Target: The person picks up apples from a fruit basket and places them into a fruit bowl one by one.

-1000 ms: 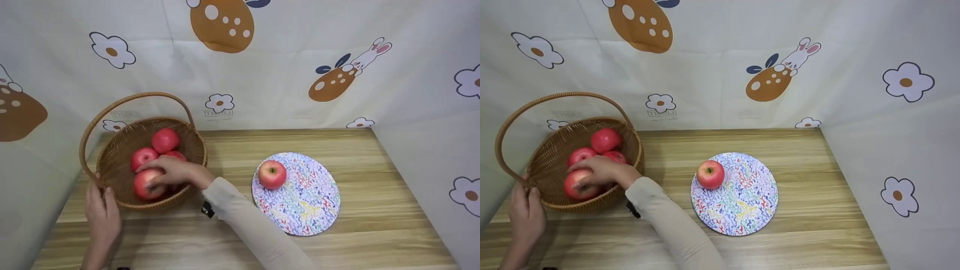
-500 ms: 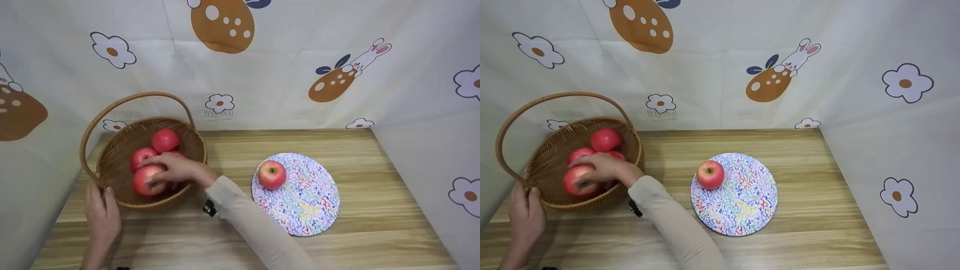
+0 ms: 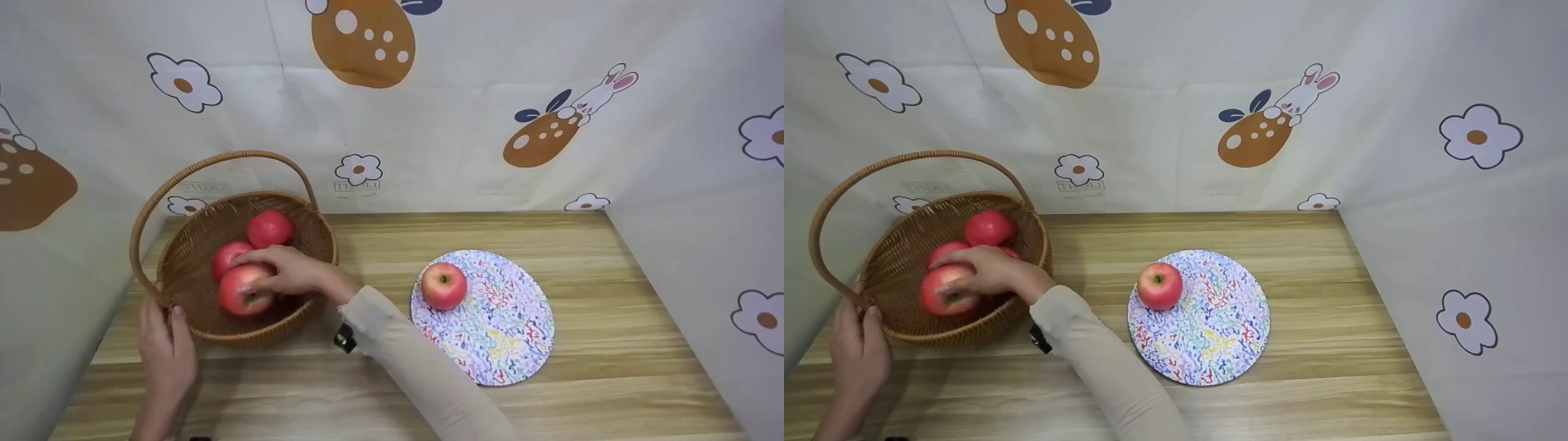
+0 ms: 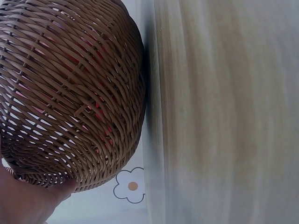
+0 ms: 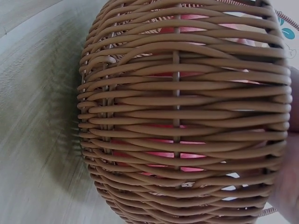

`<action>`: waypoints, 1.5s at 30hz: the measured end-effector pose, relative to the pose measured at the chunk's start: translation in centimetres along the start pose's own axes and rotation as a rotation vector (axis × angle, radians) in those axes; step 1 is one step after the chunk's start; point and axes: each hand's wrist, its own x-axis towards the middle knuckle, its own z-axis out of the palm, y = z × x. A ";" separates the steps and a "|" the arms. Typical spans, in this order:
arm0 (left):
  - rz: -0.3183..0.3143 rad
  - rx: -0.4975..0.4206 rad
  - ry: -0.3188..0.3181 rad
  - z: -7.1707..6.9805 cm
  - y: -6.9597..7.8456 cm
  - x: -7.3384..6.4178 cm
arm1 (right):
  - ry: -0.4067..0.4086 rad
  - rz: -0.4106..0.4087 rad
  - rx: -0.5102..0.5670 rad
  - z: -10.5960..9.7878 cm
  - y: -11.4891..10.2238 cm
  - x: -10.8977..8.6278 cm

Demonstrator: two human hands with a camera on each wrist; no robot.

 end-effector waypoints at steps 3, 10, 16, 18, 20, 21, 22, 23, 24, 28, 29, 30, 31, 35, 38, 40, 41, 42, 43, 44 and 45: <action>-0.005 -0.009 -0.004 0.0 -0.1 -0.1 | 0.005 -0.025 0.004 -0.1 0.0 -0.1; -0.015 -0.018 -0.007 -0.1 -0.1 0.0 | 0.008 -0.040 0.011 -0.5 -0.3 -0.3; -0.022 -0.017 -0.012 -0.1 0.0 0.1 | 0.011 -0.028 -0.001 -0.7 -0.4 -0.5; -0.021 -0.016 -0.011 -0.1 0.0 0.0 | 0.012 -0.020 -0.011 -0.7 -0.5 -0.6; -0.012 -0.018 -0.009 -0.1 0.0 0.1 | 0.016 -0.020 -0.020 -0.8 -0.6 -0.7; -0.006 -0.020 -0.007 -0.1 -0.1 0.1 | 0.020 -0.021 -0.024 -0.8 -0.7 -0.7; 0.000 -0.023 -0.005 -0.1 -0.1 0.1 | 0.024 -0.023 -0.027 -0.8 -0.8 -0.7; 0.002 -0.024 -0.005 -0.1 -0.1 0.0 | 0.026 -0.029 -0.025 -0.8 -0.9 -0.8; 0.004 -0.025 -0.003 -0.1 -0.1 0.0 | 0.029 -0.037 -0.017 -0.8 -1.0 -0.8; -0.001 -0.026 -0.002 -0.1 0.0 0.1 | 0.034 -0.038 0.021 -0.7 -1.6 -1.0; -0.007 -0.025 -0.003 0.0 0.0 0.0 | 0.034 -0.037 0.036 -0.8 -1.7 -1.1; -0.011 -0.026 -0.003 0.0 0.0 0.0 | 0.035 -0.035 0.045 -0.8 -1.9 -1.1; -0.016 -0.028 -0.004 0.0 0.0 0.0 | 0.036 -0.037 0.048 -0.8 -2.0 -1.2; -0.034 -0.027 -0.009 0.0 0.0 0.0 | 0.033 -0.059 0.047 -0.8 -2.4 -1.4; -0.038 -0.021 -0.012 -0.1 0.0 0.1 | 0.038 -0.050 0.021 -0.8 -2.6 -1.6; -0.040 -0.019 -0.012 -0.1 0.0 0.0 | 0.045 -0.034 0.015 -0.8 -2.7 -1.8; -0.039 -0.019 -0.012 -0.1 0.0 0.0 | 0.049 -0.029 0.019 -0.8 -2.8 -1.9; -0.039 -0.018 -0.012 -0.1 0.0 0.1 | 0.054 -0.026 0.024 -0.9 -2.9 -2.0; -0.038 -0.018 -0.012 -0.1 0.0 0.1 | 0.059 -0.025 0.033 -0.9 -2.9 -2.1; -0.038 -0.018 -0.012 -0.1 0.0 0.1 | 0.066 -0.022 0.041 -0.9 -3.0 -2.2; -0.039 -0.019 -0.013 -0.1 0.0 0.1 | 0.071 -0.019 0.049 -0.9 -3.1 -2.2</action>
